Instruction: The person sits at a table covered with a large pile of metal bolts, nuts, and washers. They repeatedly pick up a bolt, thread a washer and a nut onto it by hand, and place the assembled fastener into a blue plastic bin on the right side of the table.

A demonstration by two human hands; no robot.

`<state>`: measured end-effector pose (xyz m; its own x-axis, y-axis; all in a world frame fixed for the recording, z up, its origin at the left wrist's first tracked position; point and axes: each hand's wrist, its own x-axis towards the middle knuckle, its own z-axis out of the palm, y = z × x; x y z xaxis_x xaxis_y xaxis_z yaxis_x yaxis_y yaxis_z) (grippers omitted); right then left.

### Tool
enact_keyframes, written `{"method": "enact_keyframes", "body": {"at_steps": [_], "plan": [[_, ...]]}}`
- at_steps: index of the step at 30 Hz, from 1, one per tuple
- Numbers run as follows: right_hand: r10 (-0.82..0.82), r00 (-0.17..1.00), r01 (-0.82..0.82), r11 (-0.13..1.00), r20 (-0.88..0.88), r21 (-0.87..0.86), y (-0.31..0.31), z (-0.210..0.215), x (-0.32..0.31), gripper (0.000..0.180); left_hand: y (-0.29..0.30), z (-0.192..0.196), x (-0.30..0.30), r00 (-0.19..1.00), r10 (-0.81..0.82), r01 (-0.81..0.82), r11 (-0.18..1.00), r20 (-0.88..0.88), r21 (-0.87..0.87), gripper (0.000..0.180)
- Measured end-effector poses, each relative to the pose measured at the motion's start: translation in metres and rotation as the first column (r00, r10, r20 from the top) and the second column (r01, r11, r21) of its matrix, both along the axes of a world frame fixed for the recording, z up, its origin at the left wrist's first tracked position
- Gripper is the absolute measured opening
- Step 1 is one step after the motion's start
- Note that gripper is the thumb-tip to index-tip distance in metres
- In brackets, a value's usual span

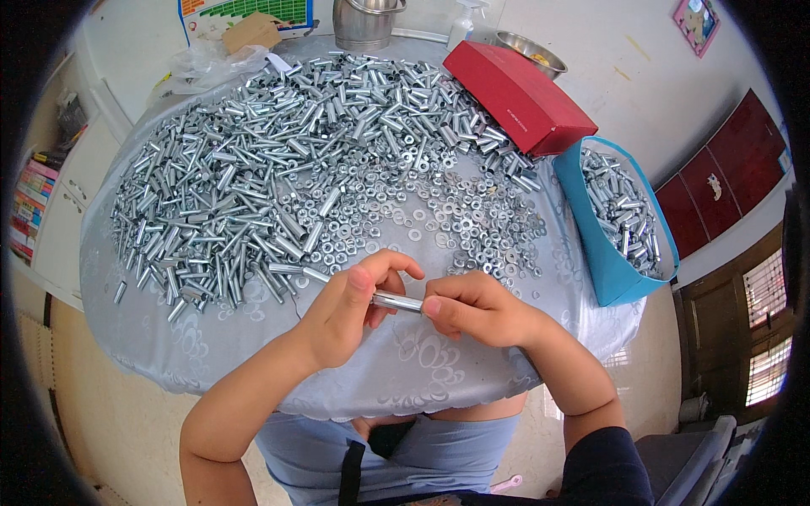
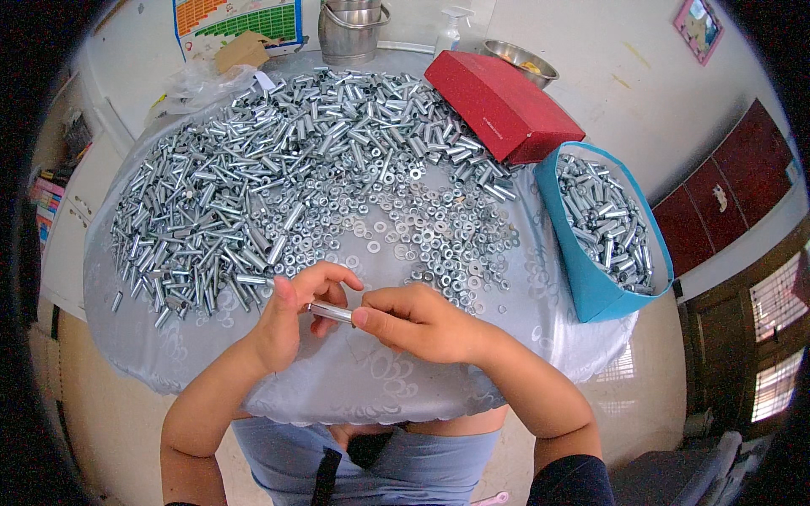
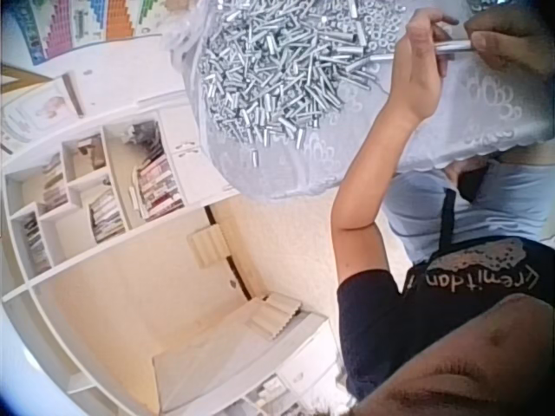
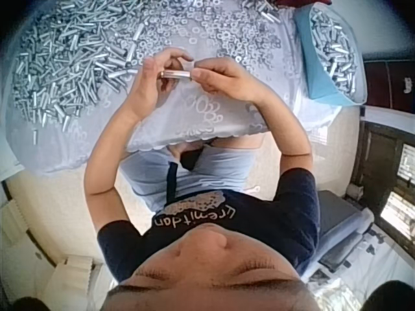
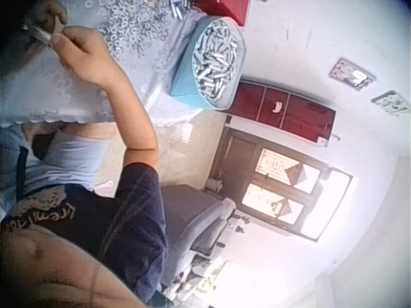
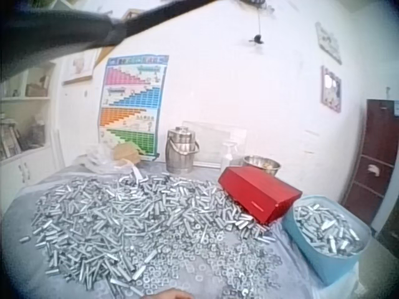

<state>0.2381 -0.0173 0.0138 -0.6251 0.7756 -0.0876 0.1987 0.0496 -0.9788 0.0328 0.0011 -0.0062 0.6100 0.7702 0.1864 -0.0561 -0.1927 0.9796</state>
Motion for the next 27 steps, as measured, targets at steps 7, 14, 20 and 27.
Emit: {"method": "enact_keyframes", "body": {"at_steps": [7,14,20,27], "plan": [[0.025,0.999,-0.026,0.999,0.029,0.035,0.0001,0.0025,0.0008,0.037,-0.0007,0.0012,0.0003,0.999,0.052,-0.052,0.997,0.004,-0.062,0.086],[0.024,0.999,-0.025,1.000,0.029,0.019,-0.0012,0.0036,-0.0007,0.036,0.0022,0.0022,-0.0010,0.999,0.036,-0.036,0.994,0.003,-0.107,0.089],[-0.002,1.000,0.001,0.999,0.013,0.045,-0.0012,0.0039,0.0000,0.035,0.0000,0.0049,-0.0015,1.000,0.028,-0.026,0.981,0.005,-0.190,0.086],[-0.114,0.991,0.113,0.993,-0.064,-0.015,-0.0007,0.0010,-0.0012,0.035,-0.0037,0.0076,-0.0007,0.971,0.023,-0.051,0.993,-0.240,-0.110,0.046]]}}
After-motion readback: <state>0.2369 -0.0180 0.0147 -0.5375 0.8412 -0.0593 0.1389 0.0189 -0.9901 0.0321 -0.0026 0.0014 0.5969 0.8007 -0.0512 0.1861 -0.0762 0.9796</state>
